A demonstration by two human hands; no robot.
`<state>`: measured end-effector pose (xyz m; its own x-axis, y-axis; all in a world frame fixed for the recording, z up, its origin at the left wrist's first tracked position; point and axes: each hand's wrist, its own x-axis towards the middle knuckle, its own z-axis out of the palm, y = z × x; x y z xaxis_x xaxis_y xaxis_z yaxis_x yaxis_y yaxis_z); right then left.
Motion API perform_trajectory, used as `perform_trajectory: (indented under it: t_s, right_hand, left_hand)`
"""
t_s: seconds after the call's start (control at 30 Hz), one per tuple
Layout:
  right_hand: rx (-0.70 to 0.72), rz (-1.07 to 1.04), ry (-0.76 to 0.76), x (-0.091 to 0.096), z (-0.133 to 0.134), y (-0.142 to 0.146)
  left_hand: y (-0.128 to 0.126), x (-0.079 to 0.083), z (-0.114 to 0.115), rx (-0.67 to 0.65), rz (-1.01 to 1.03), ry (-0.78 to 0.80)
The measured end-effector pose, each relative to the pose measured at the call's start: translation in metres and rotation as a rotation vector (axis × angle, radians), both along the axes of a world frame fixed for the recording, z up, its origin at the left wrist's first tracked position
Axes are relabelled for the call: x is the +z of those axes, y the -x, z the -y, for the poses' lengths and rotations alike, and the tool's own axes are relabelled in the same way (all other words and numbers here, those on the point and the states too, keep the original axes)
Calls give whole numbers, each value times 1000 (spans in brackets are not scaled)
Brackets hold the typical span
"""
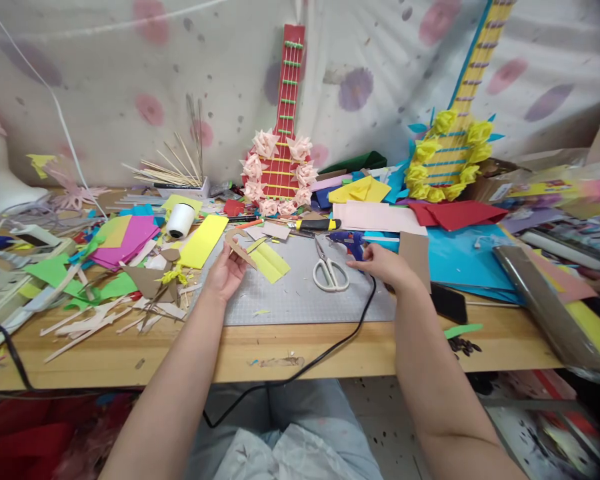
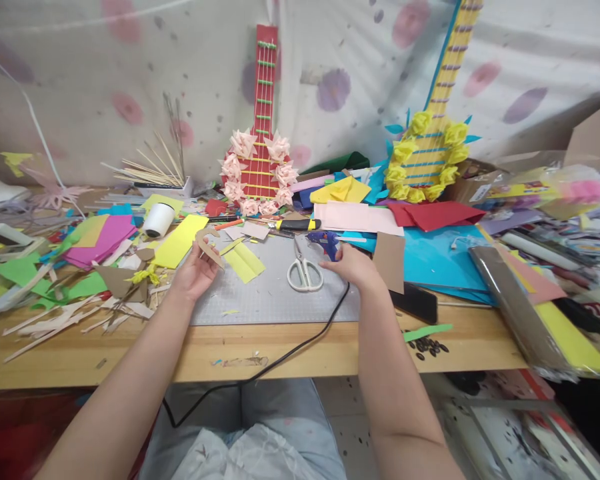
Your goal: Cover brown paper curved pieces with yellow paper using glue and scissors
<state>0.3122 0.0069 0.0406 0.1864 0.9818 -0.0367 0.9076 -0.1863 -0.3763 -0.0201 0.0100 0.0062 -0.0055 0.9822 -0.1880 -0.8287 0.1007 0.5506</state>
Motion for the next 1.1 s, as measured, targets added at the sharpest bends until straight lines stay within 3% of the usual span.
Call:
perform_trajectory:
  t_s: [0.07, 0.13, 0.23, 0.33, 0.47, 0.53, 0.7, 0.8, 0.9, 1.1]
  right_hand:
    - [181, -173, 40, 10, 6, 19]
    - [375, -482, 55, 13, 6, 47]
    - [540, -978, 300, 6, -1, 95]
    - [533, -1299, 498, -4, -9, 140]
    - [556, -1450, 671, -9, -13, 180]
    - [583, -1453, 626, -9, -15, 188]
    - [400, -1224, 36, -16, -23, 182]
    - [345, -1127, -161, -23, -28, 174]
    - [388, -1107, -188, -25, -29, 173]
    - [441, -1239, -95, -19, -30, 184]
  left_hand:
    - [-1, 1, 2, -67, 49, -14]
    - [-2, 2, 5, -150, 100, -47]
    - [-4, 3, 10, -212, 137, -99]
    - [-6, 5, 13, -206, 117, -114]
    - [-7, 7, 15, -185, 18, -53]
    - [-6, 7, 15, -185, 12, -24]
    - [-5, 6, 14, -214, 195, -58]
    - [-5, 4, 14, -237, 262, -39]
    - [-6, 3, 16, -260, 290, -16]
    - [-10, 2, 17, -319, 294, 29]
